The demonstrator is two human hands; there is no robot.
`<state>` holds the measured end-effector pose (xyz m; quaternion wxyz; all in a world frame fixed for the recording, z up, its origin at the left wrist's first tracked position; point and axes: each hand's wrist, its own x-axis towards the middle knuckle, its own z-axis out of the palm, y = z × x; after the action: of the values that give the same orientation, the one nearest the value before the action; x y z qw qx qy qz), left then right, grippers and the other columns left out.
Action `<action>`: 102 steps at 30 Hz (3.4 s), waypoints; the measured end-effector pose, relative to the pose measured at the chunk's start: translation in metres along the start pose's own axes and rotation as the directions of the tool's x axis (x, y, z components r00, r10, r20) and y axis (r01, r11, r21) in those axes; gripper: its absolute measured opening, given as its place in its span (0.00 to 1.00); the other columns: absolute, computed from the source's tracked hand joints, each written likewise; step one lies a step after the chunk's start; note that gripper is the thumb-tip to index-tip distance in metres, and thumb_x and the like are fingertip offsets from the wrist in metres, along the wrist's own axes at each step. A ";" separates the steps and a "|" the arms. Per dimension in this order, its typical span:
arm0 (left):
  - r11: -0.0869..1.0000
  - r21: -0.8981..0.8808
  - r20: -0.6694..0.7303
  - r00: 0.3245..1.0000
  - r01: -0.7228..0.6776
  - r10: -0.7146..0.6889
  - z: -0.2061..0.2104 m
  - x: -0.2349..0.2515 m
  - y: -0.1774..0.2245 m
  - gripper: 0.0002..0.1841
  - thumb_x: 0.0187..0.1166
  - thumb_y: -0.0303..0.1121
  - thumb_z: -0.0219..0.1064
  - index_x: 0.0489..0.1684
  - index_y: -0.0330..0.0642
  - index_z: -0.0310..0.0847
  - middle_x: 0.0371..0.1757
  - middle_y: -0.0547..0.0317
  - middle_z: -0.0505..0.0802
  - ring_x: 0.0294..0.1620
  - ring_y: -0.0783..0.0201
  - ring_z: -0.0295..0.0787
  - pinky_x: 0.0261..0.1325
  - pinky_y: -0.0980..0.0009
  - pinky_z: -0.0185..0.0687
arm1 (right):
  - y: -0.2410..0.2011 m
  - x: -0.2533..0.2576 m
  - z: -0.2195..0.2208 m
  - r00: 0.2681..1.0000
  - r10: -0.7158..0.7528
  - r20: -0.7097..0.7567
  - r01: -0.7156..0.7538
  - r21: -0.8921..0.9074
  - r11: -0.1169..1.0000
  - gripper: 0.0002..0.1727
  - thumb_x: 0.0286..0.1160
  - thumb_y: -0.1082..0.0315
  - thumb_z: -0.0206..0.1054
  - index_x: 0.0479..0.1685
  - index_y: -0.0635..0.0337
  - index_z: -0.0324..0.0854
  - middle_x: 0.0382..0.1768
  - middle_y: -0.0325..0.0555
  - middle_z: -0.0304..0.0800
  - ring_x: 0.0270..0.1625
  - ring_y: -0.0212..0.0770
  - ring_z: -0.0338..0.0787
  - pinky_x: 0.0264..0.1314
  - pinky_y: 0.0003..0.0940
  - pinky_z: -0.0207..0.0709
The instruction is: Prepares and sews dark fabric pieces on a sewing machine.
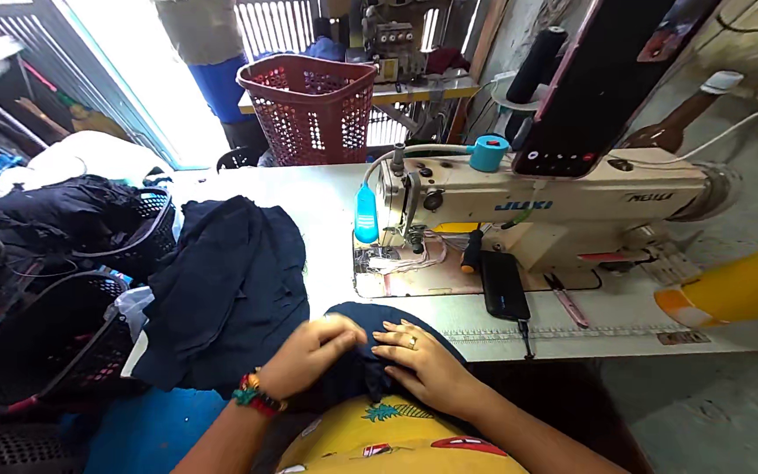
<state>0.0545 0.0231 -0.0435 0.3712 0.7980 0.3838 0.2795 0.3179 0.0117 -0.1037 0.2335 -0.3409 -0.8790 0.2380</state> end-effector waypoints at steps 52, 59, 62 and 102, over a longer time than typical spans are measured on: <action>0.989 -0.140 -0.508 0.861 -0.056 -0.023 0.003 0.004 0.015 0.07 0.75 0.37 0.75 0.40 0.44 0.93 0.40 0.70 0.92 0.46 0.81 0.88 0.53 0.83 0.85 | -0.008 0.000 -0.073 0.823 0.176 -0.540 0.084 0.422 0.903 0.03 0.72 0.64 0.76 0.38 0.50 0.94 0.36 0.29 0.86 0.45 0.23 0.84 0.53 0.19 0.80; 0.989 -0.148 -0.489 0.871 -0.022 -0.054 -0.003 0.000 0.031 0.06 0.73 0.35 0.76 0.41 0.46 0.93 0.40 0.70 0.92 0.45 0.81 0.88 0.52 0.84 0.84 | -0.014 0.001 -0.077 0.820 0.241 -0.519 0.034 0.465 0.885 0.03 0.67 0.65 0.78 0.35 0.50 0.94 0.33 0.27 0.85 0.41 0.21 0.82 0.47 0.15 0.78; 0.984 -0.177 -0.467 0.879 0.013 -0.096 -0.005 -0.001 0.034 0.05 0.72 0.34 0.76 0.41 0.47 0.93 0.40 0.70 0.92 0.43 0.81 0.88 0.49 0.84 0.84 | -0.016 0.001 -0.077 0.819 0.274 -0.504 0.025 0.509 0.861 0.03 0.67 0.65 0.79 0.36 0.51 0.94 0.33 0.28 0.86 0.40 0.21 0.83 0.46 0.15 0.79; 0.891 -0.452 -0.456 0.849 0.038 -0.267 -0.005 0.002 0.039 0.09 0.70 0.23 0.74 0.45 0.42 0.89 0.43 0.65 0.95 0.44 0.74 0.92 0.51 0.77 0.89 | -0.023 -0.001 -0.086 0.814 0.321 -0.484 0.039 0.597 0.801 0.09 0.63 0.62 0.83 0.24 0.50 0.87 0.29 0.27 0.83 0.35 0.20 0.81 0.38 0.15 0.75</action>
<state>0.0679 0.0102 -0.0092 0.4438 0.5614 0.4607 0.5250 0.3563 0.0186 -0.0239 0.5552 -0.3753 -0.6247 0.4008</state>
